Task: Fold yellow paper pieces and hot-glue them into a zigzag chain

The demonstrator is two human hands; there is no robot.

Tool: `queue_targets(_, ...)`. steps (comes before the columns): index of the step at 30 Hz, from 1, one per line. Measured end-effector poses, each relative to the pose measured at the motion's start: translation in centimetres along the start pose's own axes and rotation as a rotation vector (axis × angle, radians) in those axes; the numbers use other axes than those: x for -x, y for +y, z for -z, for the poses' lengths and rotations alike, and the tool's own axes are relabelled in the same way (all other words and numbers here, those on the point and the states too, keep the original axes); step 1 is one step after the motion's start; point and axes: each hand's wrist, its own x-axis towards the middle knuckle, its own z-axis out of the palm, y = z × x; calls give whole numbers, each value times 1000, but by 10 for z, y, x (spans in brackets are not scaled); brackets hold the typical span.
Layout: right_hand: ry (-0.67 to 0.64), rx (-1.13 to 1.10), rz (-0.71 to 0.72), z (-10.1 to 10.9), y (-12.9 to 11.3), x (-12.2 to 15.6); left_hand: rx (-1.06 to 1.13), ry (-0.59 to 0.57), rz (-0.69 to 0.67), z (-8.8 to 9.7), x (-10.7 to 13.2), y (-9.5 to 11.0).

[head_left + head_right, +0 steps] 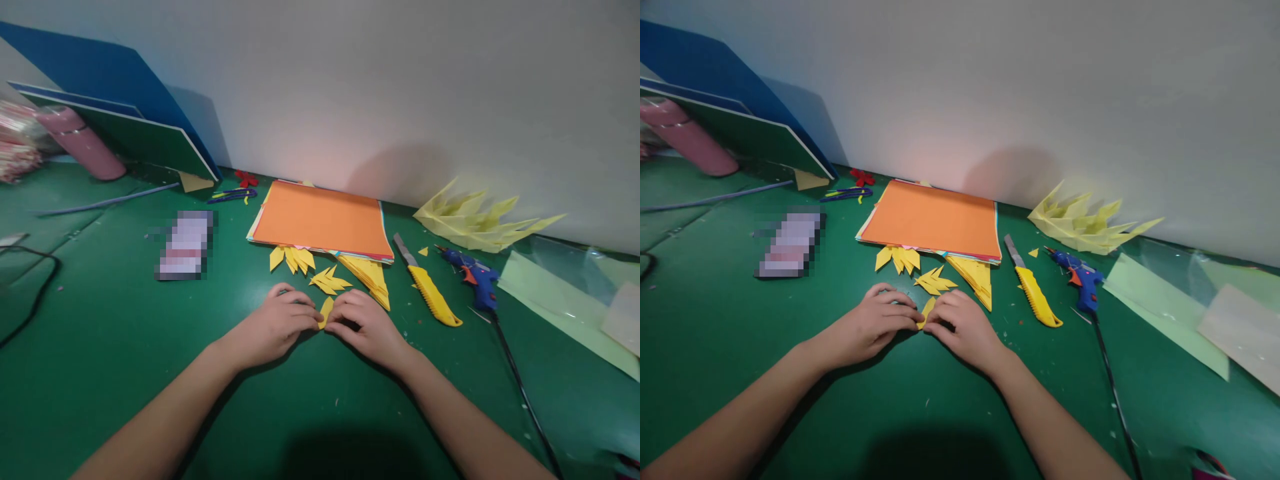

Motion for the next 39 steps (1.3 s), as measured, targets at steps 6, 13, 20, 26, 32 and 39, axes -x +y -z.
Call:
queue_targets(6, -25, -63, -87, 2, -4, 0, 87, 42, 257, -7, -5, 7)
queue_targets(13, -5, -32, -107, -1, -6, -2, 84, 116, 401, -17, -13, 10)
queue_targets(20, 2, 0, -124, -3, -6, -3, 96, 142, 393, -19, -12, 10)
queue_targets(26, 18, 16, -134, -5, -6, -3, 85, 131, 350, -20, -11, 9)
queue_targets(32, 30, 17, -140, -7, -7, -4, 88, 105, 199, -16, -7, 5)
queue_targets(39, 24, 19, -157, -8, -6, -4, 49, 58, 69, 0, 0, 4)
